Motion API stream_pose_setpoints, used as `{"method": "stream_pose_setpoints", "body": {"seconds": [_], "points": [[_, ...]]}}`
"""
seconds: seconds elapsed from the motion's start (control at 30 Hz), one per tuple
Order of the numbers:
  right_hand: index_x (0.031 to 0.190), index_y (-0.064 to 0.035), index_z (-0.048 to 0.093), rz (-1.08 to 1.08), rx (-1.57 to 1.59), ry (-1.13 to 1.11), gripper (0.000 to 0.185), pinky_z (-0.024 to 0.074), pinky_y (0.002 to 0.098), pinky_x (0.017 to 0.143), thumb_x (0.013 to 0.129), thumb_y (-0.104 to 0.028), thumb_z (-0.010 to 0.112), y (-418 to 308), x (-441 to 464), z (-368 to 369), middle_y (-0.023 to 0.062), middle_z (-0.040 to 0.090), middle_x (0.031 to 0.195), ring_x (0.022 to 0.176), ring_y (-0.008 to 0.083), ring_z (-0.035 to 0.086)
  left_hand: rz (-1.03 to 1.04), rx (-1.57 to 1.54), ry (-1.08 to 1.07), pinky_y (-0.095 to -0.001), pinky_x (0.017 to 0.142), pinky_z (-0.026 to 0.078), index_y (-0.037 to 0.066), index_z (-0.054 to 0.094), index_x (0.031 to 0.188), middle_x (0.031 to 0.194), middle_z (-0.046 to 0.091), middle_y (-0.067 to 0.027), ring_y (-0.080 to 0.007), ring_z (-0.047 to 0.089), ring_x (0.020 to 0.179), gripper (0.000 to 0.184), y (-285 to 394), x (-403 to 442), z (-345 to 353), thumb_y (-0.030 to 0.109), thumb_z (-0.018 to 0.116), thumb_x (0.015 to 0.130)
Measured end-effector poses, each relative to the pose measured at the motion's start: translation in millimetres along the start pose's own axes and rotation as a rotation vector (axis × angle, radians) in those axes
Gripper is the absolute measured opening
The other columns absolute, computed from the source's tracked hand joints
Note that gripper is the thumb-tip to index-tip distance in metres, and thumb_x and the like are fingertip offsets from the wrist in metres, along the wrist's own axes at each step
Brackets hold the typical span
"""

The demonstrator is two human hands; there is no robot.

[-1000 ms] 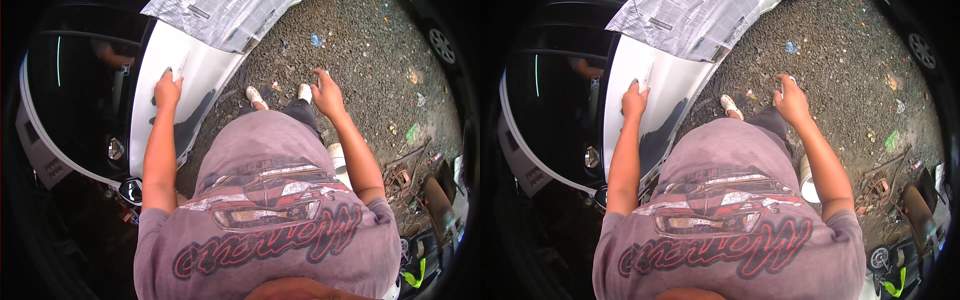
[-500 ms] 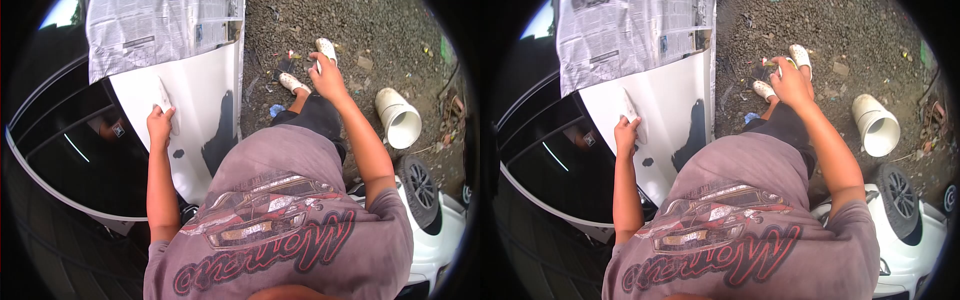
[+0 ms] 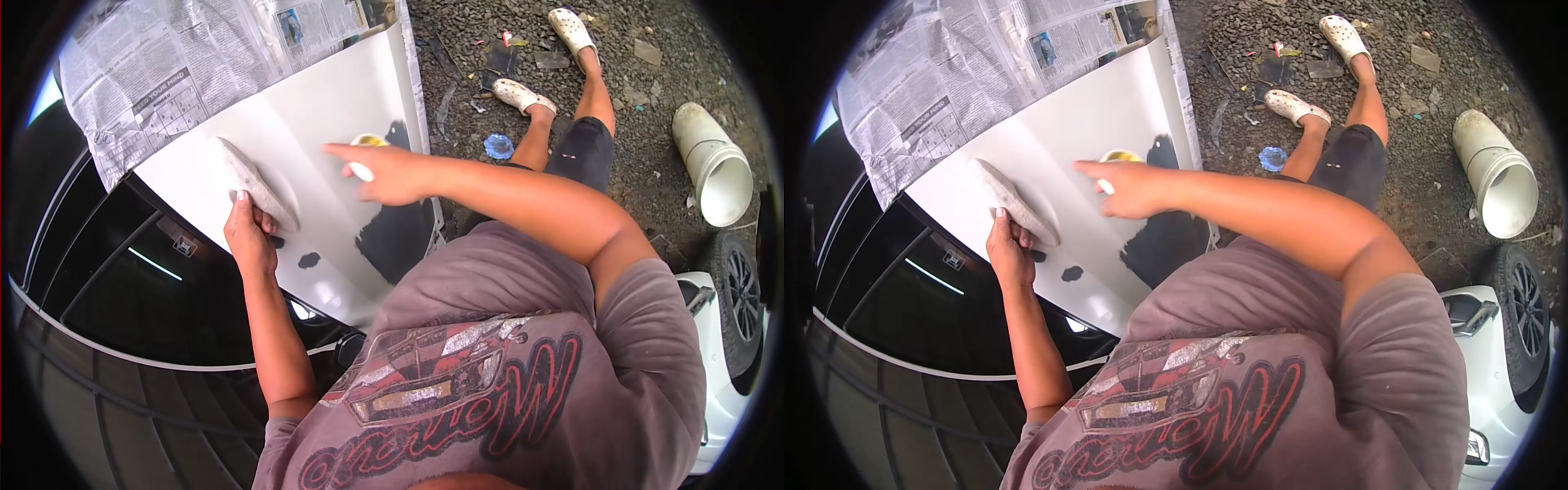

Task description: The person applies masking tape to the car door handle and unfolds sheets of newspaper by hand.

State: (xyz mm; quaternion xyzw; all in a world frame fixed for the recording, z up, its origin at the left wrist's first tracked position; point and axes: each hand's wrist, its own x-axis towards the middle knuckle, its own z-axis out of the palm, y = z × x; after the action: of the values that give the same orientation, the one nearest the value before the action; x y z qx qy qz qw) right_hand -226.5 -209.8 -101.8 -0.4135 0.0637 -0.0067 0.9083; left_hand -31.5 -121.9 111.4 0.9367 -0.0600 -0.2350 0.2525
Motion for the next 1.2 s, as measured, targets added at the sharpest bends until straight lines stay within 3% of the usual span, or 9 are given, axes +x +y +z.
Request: {"method": "stream_pose_setpoints", "body": {"seconds": [0.1, 0.2, 0.37, 0.6, 0.73, 0.8, 0.83, 0.97, 1.2], "points": [[0.176, -0.0118, 0.014, -0.216, 0.029, -0.012, 0.101, 0.0519, 0.0389, 0.107, 0.091, -0.01, 0.068, -21.9, 48.3, 40.1, 0.0298, 0.057, 0.148, 0.123, 0.0366, 0.066, 0.025, 0.029, 0.004, -0.0292, 0.056, 0.038, 0.01, 0.056, 0.086, 0.07, 0.044, 0.0026, -0.0114, 0.045, 0.059, 0.036, 1.9, -4.9, 6.9, 0.031, 0.056, 0.115], [0.176, -0.0101, 0.01, -0.191, -0.075, 0.058, 0.102, 0.0494, 0.0427, 0.112, 0.092, -0.011, 0.067, -52.7, 70.0, 60.5, 0.0373, 0.05, 0.148, 0.133, 0.0461, 0.059, 0.054, 0.049, -0.007, -0.0285, 0.056, 0.038, 0.01, 0.056, 0.087, 0.07, 0.044, 0.0024, -0.0109, 0.044, 0.059, 0.037, -5.1, -0.9, 1.5, 0.033, 0.055, 0.116], [0.176, -0.0169, -0.009, -0.066, -0.128, -0.022, 0.11, 0.0484, 0.0503, 0.112, 0.093, -0.012, 0.064, -68.5, 65.6, 70.4, 0.0334, 0.048, 0.142, 0.132, 0.0511, 0.056, -0.028, -0.023, 0.049, -0.0289, 0.053, 0.038, 0.011, 0.054, 0.083, 0.069, 0.046, 0.0015, -0.011, 0.044, 0.058, 0.046, 9.8, -0.9, 13.7, 0.041, 0.049, 0.118], [0.176, -0.0179, -0.008, -0.107, -0.326, 0.126, 0.109, 0.0496, 0.0551, 0.106, 0.096, -0.014, 0.065, -75.3, 61.2, 80.0, 0.0353, 0.05, 0.139, 0.122, 0.0511, 0.06, -0.076, 0.016, 0.107, -0.0317, 0.053, 0.04, 0.01, 0.051, 0.071, 0.062, 0.046, -0.001, -0.0141, 0.046, 0.055, 0.057, 11.4, 1.8, 8.5, 0.044, 0.054, 0.115], [0.177, -0.0179, -0.001, -0.178, -0.42, 0.219, 0.105, 0.0497, 0.0548, 0.104, 0.095, -0.014, 0.065, -82.9, 65.1, 69.0, 0.035, 0.052, 0.135, 0.116, 0.0504, 0.061, 0.08, 0.269, 0.188, -0.0272, 0.054, 0.043, 0.002, 0.076, 0.098, 0.065, 0.058, -0.0017, -0.0089, 0.051, 0.057, 0.028, 21.1, -3.7, 10.7, 0.026, 0.068, 0.109], [0.177, -0.0196, 0.009, -0.209, -0.533, 0.22, 0.101, 0.049, 0.0549, 0.105, 0.094, -0.013, 0.067, -83.4, 68.8, 66.5, 0.0335, 0.053, 0.129, 0.113, 0.0494, 0.062, 0.622, 0.741, 0.4, -0.0254, 0.057, 0.046, 0.002, 0.077, 0.116, 0.067, 0.061, -0.0006, -0.0073, 0.053, 0.058, 0.02, 25.3, -8.2, 12.3, 0.016, 0.075, 0.103], [0.177, -0.0196, 0.009, -0.211, -0.533, 0.22, 0.101, 0.049, 0.0549, 0.105, 0.094, -0.013, 0.067, -83.8, 67.9, 66.0, 0.0335, 0.053, 0.129, 0.113, 0.0494, 0.062, 0.783, 0.777, 0.354, -0.0266, 0.059, 0.049, 0.003, 0.074, 0.132, 0.067, 0.061, -0.001, -0.0083, 0.054, 0.058, 0.034, 29.4, -5.8, 14.2, 0.01, 0.075, 0.099], [0.176, -0.0224, 0.018, -0.278, -0.503, 0.322, 0.096, 0.0504, 0.0546, 0.102, 0.094, -0.013, 0.067, -82.4, 70.4, 53.7, 0.032, 0.054, 0.125, 0.112, 0.0496, 0.062, 0.747, 0.871, 0.221, -0.0244, 0.061, 0.046, 0.013, 0.064, 0.154, 0.067, 0.06, 0.0012, -0.0052, 0.051, 0.061, 0.055, 47.7, 7.8, 28.3, 0.008, 0.073, 0.1], [0.173, -0.0255, 0.03, -0.277, -0.554, 0.301, 0.087, 0.0522, 0.0545, 0.098, 0.095, -0.013, 0.066, -91.7, 81.4, 42.4, 0.0311, 0.056, 0.123, 0.108, 0.0487, 0.063, 0.624, 0.771, 0.199, -0.0243, 0.061, 0.045, 0.01, 0.067, 0.15, 0.067, 0.057, 0.0032, -0.0046, 0.048, 0.061, 0.051, 50.1, 1.5, 22.9, 0.01, 0.075, 0.099]]}}
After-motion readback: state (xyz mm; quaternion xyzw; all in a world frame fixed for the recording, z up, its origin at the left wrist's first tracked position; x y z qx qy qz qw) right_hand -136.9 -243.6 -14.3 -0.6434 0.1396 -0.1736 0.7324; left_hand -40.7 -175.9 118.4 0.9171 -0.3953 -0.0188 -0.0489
